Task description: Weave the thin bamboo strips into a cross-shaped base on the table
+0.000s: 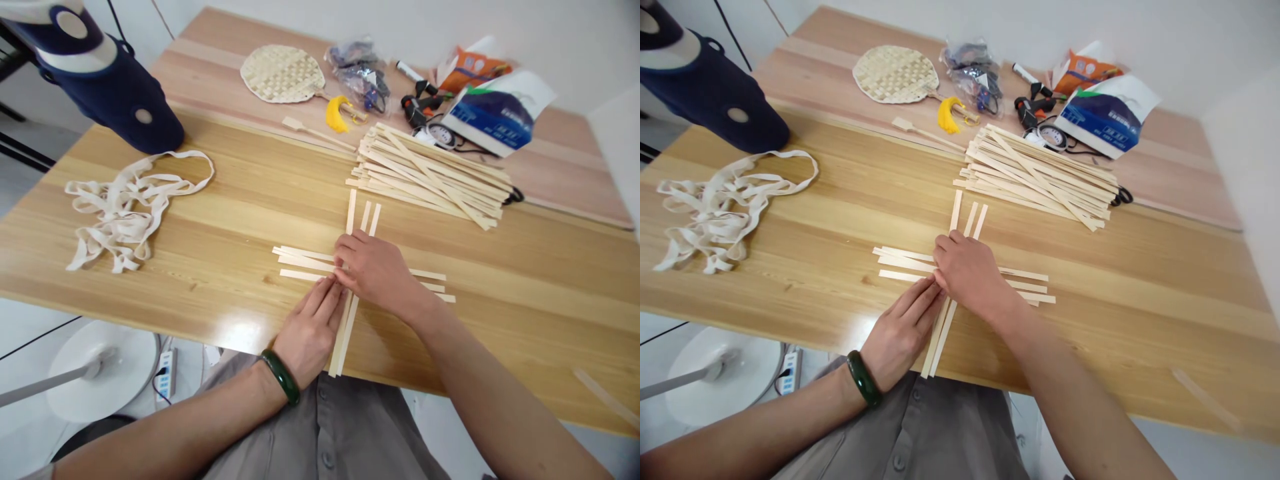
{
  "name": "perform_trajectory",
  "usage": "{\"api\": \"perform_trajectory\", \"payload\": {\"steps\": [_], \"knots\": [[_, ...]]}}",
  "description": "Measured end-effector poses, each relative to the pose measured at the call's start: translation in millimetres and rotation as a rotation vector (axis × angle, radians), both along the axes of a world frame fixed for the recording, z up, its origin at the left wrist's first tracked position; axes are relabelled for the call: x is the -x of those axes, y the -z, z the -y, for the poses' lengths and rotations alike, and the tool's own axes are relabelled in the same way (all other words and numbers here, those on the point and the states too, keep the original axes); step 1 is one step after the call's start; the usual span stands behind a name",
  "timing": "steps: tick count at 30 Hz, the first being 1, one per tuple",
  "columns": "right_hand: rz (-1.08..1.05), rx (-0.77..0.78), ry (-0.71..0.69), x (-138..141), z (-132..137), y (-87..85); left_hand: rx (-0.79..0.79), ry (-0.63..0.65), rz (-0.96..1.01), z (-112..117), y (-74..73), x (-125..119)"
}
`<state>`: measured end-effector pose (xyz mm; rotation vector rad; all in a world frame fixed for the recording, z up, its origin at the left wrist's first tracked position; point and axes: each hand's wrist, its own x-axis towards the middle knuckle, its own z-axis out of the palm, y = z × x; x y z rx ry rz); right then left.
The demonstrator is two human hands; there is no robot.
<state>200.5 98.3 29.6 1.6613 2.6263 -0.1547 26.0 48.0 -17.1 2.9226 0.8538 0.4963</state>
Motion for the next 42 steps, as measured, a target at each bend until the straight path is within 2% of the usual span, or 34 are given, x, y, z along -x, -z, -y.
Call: {"api": "perform_trajectory", "payload": {"steps": [7, 13, 27, 35, 39, 42], "knots": [[0.005, 0.108, -0.001, 5, -8, -8.7, 0.004, -0.014, -0.016, 1, 1.1, 0], [0.047, 0.041, 0.034, 5, -8, -2.0, -0.010, -0.019, -0.028, 1, 0.5, 0], [-0.046, 0.171, 0.024, 9, -16, -7.1, -0.031, -0.023, 0.020, 1, 1.1, -1], [-0.094, 0.061, 0.107, 6, -14, 4.5, -0.011, -0.022, -0.001, 2, 1.0, 0], [-0.159, 0.029, 0.070, 1, -12, 7.2, 0.028, -0.019, -0.004, -1, -1.5, -1], [-0.298, -0.074, 0.017, -9, -7, 4.7, 0.091, -0.013, 0.051, -9, -6.0, 0]]}}
